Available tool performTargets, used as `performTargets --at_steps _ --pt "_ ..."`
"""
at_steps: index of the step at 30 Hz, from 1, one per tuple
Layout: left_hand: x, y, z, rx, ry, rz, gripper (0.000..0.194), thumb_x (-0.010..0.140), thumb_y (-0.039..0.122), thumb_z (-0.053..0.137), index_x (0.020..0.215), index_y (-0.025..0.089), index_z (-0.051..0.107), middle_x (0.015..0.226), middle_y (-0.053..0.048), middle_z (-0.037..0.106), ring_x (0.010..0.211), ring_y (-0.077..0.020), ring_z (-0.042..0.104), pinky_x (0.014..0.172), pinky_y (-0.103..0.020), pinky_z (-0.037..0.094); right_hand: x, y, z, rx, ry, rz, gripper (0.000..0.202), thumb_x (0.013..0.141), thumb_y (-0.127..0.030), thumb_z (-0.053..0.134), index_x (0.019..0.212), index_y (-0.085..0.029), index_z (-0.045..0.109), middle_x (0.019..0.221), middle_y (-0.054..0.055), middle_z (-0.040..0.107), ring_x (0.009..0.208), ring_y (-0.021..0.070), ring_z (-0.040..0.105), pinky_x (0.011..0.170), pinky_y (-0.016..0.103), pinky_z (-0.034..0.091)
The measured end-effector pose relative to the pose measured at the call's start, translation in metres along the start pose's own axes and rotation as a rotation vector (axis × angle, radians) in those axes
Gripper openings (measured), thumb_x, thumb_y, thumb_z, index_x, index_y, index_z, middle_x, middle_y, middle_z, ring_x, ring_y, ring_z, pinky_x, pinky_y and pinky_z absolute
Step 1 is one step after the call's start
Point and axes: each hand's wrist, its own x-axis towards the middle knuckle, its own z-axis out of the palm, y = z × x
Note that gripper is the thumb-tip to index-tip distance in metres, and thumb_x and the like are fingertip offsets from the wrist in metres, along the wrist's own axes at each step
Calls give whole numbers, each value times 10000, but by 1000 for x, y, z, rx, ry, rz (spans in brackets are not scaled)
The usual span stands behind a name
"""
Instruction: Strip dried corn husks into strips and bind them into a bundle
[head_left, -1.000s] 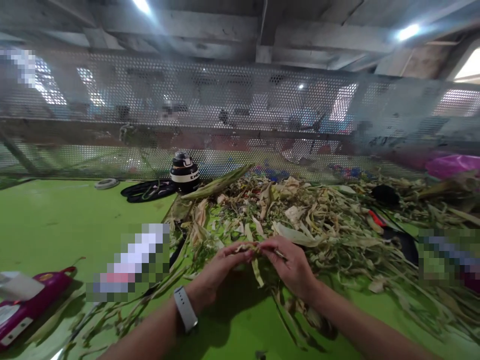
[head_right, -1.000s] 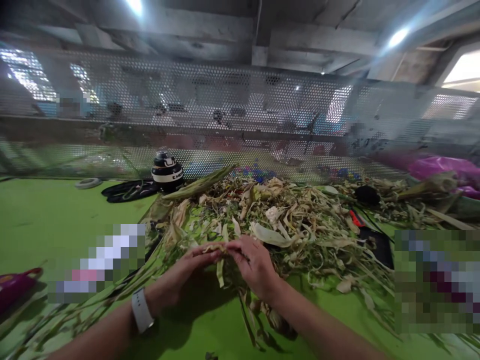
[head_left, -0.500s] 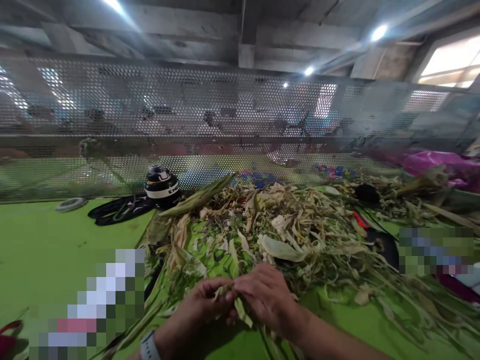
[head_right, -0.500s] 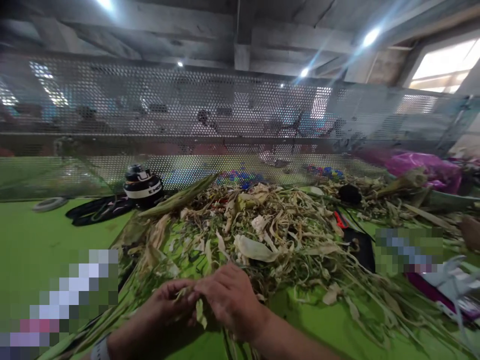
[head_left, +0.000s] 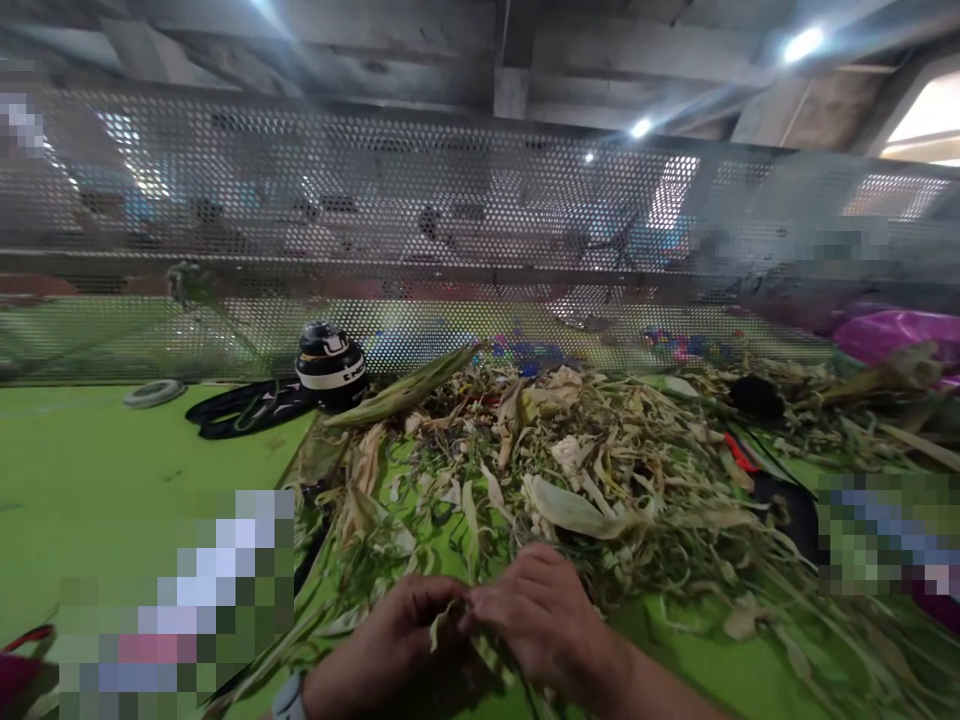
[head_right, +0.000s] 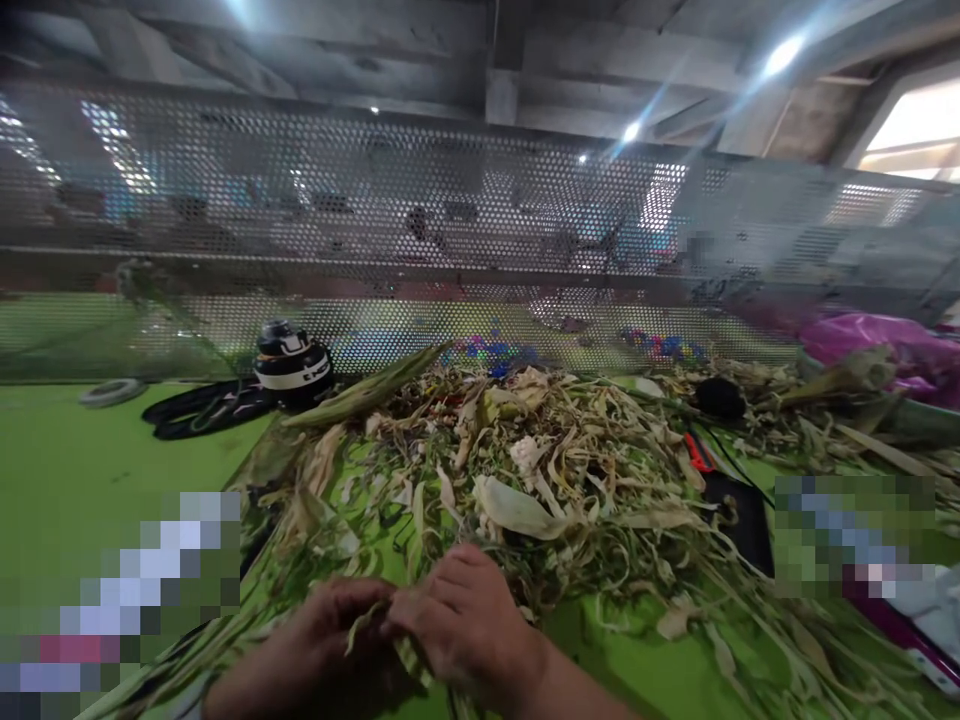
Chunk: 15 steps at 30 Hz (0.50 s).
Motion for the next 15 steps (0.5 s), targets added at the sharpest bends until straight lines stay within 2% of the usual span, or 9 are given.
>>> performTargets --at_steps 3,6,8,12,15 --pt "-1 0 -3 29 14 10 375 720 481 624 726 108 653 572 -28 608 490 -93 512 477 -182 392 2 3 -4 112 72 217 81 843 -194 547 894 -206 608 649 -8 664 605 113 568 605 254 413" --pt "2 -3 -5 -41 97 -44 385 698 494 640 783 119 631 528 -11 603 416 -81 488 395 -167 333 3 17 -14 250 153 507 160 891 -243 464 966 -187 593 780 33 680 693 130 616 615 237 464" --pt "4 -2 -7 -120 179 -16 376 679 477 667 802 125 622 493 0 593 398 -89 494 381 -170 329 3 30 -21 168 169 656 172 878 -269 476 974 -185 592 877 58 674 780 151 620 688 255 472" --pt "0 7 -9 -389 268 79 302 649 390 724 772 130 631 445 21 566 392 -70 475 385 -150 345 0 50 -32 31 -42 694 159 855 -266 484 840 -189 623 796 37 664 713 148 595 665 247 444" --pt "-9 9 -17 -677 223 77 268 613 343 759 741 156 616 399 74 474 333 -18 367 350 -111 291 -2 55 -34 23 -246 695 118 809 -261 542 785 -185 630 757 28 658 681 142 582 633 237 427"
